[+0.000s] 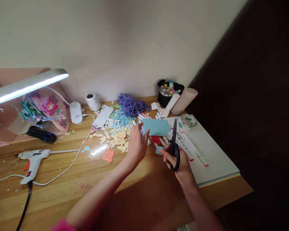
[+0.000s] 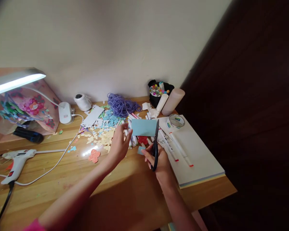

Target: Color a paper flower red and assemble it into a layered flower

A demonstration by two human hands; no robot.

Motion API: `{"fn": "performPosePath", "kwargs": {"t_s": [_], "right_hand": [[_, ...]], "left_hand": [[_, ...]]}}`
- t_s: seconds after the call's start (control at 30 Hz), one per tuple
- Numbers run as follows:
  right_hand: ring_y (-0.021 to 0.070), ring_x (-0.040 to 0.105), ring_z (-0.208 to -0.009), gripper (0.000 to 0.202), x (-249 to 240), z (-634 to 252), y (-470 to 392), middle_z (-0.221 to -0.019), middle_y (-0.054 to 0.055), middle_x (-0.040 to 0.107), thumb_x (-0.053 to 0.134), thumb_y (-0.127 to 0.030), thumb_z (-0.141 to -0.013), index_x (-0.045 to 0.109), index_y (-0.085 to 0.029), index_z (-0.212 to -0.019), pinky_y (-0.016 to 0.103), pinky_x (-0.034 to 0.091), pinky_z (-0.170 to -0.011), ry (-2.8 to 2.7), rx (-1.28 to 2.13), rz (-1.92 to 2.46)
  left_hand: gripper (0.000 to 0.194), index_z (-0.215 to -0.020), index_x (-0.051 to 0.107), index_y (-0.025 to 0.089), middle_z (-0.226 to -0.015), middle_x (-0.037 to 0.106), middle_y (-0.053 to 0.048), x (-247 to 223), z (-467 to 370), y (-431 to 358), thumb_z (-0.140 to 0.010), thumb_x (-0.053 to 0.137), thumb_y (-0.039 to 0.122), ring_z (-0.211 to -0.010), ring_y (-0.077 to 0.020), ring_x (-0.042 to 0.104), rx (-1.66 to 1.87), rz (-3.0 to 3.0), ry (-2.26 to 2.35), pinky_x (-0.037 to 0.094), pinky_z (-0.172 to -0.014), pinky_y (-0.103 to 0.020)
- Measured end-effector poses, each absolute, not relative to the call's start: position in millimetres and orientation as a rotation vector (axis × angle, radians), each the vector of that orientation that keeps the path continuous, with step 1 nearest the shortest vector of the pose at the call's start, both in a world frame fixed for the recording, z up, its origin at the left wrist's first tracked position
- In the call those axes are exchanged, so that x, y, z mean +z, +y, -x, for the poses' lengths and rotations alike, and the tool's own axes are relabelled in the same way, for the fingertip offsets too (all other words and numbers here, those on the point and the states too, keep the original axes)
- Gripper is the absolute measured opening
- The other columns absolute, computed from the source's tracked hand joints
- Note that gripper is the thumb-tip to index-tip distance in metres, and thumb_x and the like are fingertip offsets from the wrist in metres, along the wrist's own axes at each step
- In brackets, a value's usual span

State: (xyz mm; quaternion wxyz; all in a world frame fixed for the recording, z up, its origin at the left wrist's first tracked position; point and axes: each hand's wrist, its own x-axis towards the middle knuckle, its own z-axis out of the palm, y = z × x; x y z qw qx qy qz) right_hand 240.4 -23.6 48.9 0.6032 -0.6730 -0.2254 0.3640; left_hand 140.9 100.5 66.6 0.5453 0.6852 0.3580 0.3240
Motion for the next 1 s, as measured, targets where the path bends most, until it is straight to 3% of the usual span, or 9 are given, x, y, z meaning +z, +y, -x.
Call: {"fn": "performPosePath", "kwargs": {"t_s": [0.07, 0.17, 0.27, 0.37, 0.53, 0.83, 0.93, 1.0], "right_hand": [[0.0068, 0.039, -0.035, 0.038, 50.8, -237.4, -16.4, -0.049, -0.007, 0.048, 0.072, -0.044, -0.065, 0.044, -0.021, -0.073, 0.017, 0.027, -0.031, -0.531, 0.869, 1.594], [0.0069, 0.039, -0.034, 0.039, 52.3, -227.4, -2.7, -0.048, -0.008, 0.047, 0.072, -0.045, -0.063, 0.044, -0.021, -0.076, 0.017, 0.027, -0.031, -0.562, 0.938, 1.59], [0.0072, 0.038, -0.032, 0.037, 50.9, -218.0, 9.0, -0.043, -0.009, 0.047, 0.067, -0.047, -0.067, 0.046, -0.021, -0.08, 0.018, 0.03, -0.031, -0.662, 1.069, 1.582], [0.0107, 0.048, -0.039, 0.032, 46.4, -216.8, 14.8, -0.051, -0.005, 0.055, 0.057, -0.05, -0.076, 0.05, -0.019, -0.082, 0.021, 0.037, -0.038, -0.878, 1.139, 1.617], [0.0222, 0.063, -0.074, 0.022, 32.7, -224.4, 17.0, -0.08, 0.006, 0.068, 0.056, -0.041, -0.078, 0.059, -0.019, -0.081, 0.028, 0.042, -0.06, -1.363, 0.771, 2.077], [0.0288, 0.063, -0.086, 0.022, 32.6, -221.8, 16.5, -0.092, 0.012, 0.068, 0.052, -0.037, -0.083, 0.06, -0.018, -0.092, 0.038, 0.046, -0.072, -1.506, 0.438, 2.288], [0.0254, 0.062, -0.086, 0.02, 46.5, -196.2, 20.7, -0.095, 0.01, 0.067, 0.051, -0.035, -0.085, 0.06, -0.019, -0.092, 0.038, 0.047, -0.077, -1.469, 0.402, 2.102], [0.0201, 0.063, -0.083, 0.018, 52.6, -174.6, 24.7, -0.095, 0.007, 0.067, 0.052, -0.033, -0.086, 0.06, -0.02, -0.096, 0.033, 0.05, -0.076, -1.486, 0.666, 1.842]], "left_hand": [[0.023, -0.083, 0.062, 0.018, -0.088, 0.066, -0.009, 72.0, -122.8, 89.3, -0.083, 0.055, 0.04, -0.088, -0.0252, 0.06, 0.617, -1.647, 0.75, 0.044, -0.08, -0.037], [0.022, -0.074, 0.061, 0.018, -0.074, 0.067, -0.006, 70.4, -99.2, 80.7, -0.078, 0.062, 0.04, -0.07, -0.0213, 0.062, 0.504, -1.587, 0.713, 0.047, -0.067, -0.032], [0.023, -0.075, 0.057, 0.017, -0.073, 0.067, -0.007, 61.1, -79.6, 82.1, -0.077, 0.063, 0.039, -0.069, -0.0202, 0.064, 0.503, -1.462, 0.755, 0.05, -0.066, -0.031], [0.027, -0.076, 0.055, 0.017, -0.072, 0.068, -0.007, 51.9, -56.4, 87.4, -0.075, 0.065, 0.042, -0.069, -0.0196, 0.065, 0.535, -1.344, 0.8, 0.052, -0.067, -0.032], [0.031, -0.096, 0.057, 0.019, -0.072, 0.065, -0.001, 38.7, -12.9, 90.6, -0.076, 0.066, 0.04, -0.068, -0.0159, 0.063, 0.676, -1.217, 0.882, 0.052, -0.066, -0.028], [0.023, -0.087, 0.062, 0.017, -0.078, 0.065, -0.003, 24.4, 11.2, 89.6, -0.075, 0.068, 0.037, -0.072, -0.0168, 0.062, 0.767, -1.074, 0.896, 0.052, -0.062, -0.027], [0.024, -0.085, 0.062, 0.017, -0.075, 0.065, -0.003, 26.8, 12.0, 88.2, -0.075, 0.068, 0.037, -0.069, -0.016, 0.062, 0.762, -1.05, 0.879, 0.052, -0.061, -0.027], [0.023, -0.085, 0.061, 0.017, -0.074, 0.065, -0.002, 27.9, 12.8, 86.5, -0.075, 0.068, 0.036, -0.066, -0.0146, 0.061, 0.758, -1.044, 0.872, 0.052, -0.06, -0.026]]}}
